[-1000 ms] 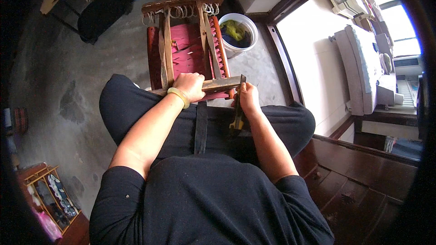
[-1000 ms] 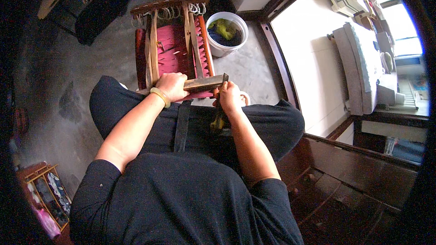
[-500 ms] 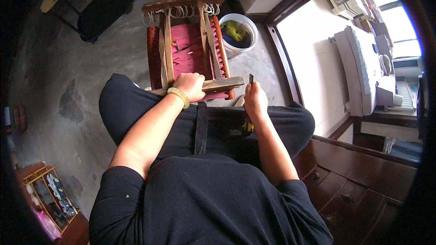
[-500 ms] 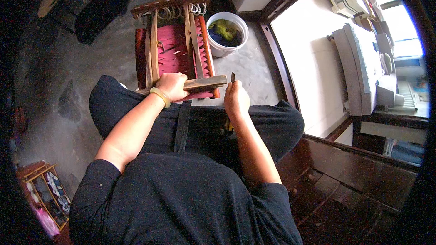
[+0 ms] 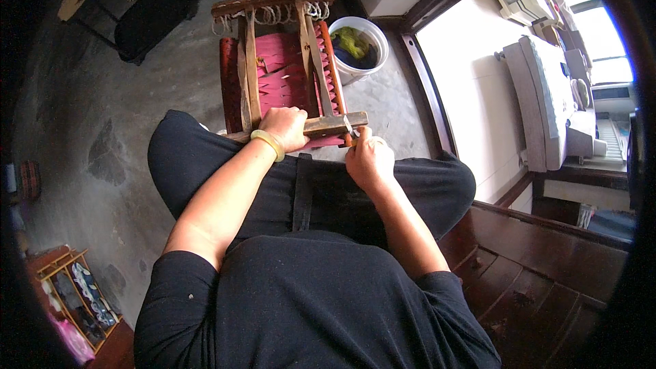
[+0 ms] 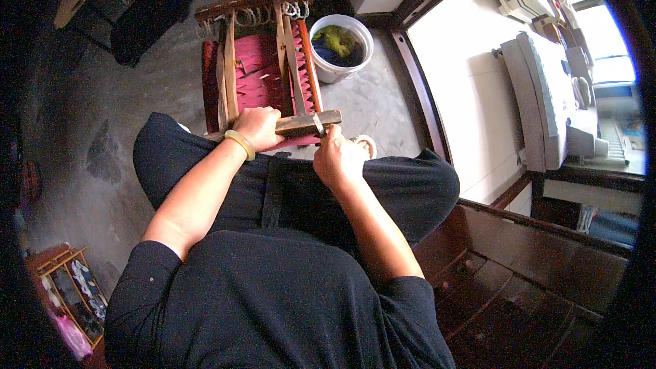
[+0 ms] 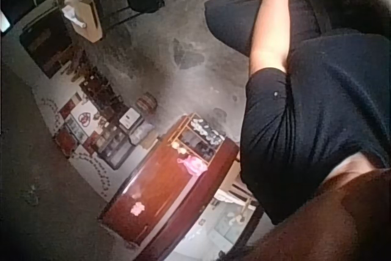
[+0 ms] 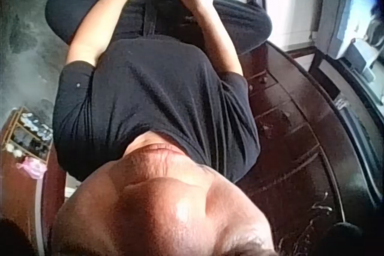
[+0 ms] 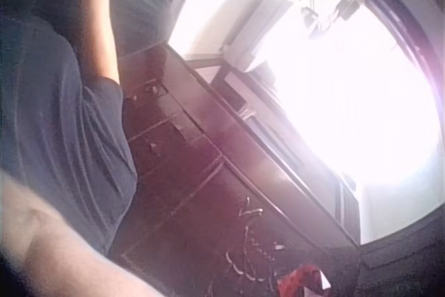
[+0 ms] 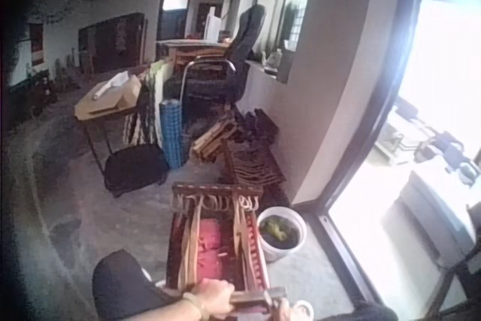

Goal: The person uses a chisel to remove old material from the wooden frame of a chair. They work methodically along the joints and edges, clearing away debris to prepare the surface.

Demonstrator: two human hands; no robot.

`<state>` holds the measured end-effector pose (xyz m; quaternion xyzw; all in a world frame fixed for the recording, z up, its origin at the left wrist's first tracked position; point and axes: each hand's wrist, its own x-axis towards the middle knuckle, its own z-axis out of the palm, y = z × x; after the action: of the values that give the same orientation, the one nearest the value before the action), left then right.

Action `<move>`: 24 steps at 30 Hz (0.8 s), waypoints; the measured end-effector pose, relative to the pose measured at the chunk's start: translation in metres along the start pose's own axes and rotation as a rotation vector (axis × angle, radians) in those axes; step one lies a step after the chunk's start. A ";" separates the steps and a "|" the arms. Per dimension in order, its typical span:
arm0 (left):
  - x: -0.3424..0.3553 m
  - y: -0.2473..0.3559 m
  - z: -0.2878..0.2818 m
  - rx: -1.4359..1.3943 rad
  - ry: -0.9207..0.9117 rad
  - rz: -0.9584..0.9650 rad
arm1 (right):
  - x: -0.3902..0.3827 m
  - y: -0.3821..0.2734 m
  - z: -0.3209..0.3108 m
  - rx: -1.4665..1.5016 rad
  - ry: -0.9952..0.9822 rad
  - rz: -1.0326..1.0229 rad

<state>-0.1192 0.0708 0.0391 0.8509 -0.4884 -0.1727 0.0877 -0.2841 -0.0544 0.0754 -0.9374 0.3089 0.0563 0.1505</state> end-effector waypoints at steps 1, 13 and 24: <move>0.000 0.001 -0.001 0.005 -0.007 -0.004 | 0.001 -0.002 -0.003 -0.017 -0.032 0.012; 0.002 -0.001 0.003 0.010 0.001 -0.010 | 0.015 0.008 0.018 0.138 -0.083 -0.024; 0.000 -0.001 0.001 0.004 -0.013 -0.015 | 0.015 0.006 0.024 -0.032 0.022 -0.044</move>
<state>-0.1185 0.0710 0.0375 0.8534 -0.4832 -0.1779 0.0813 -0.2763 -0.0596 0.0479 -0.9469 0.2888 0.0476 0.1332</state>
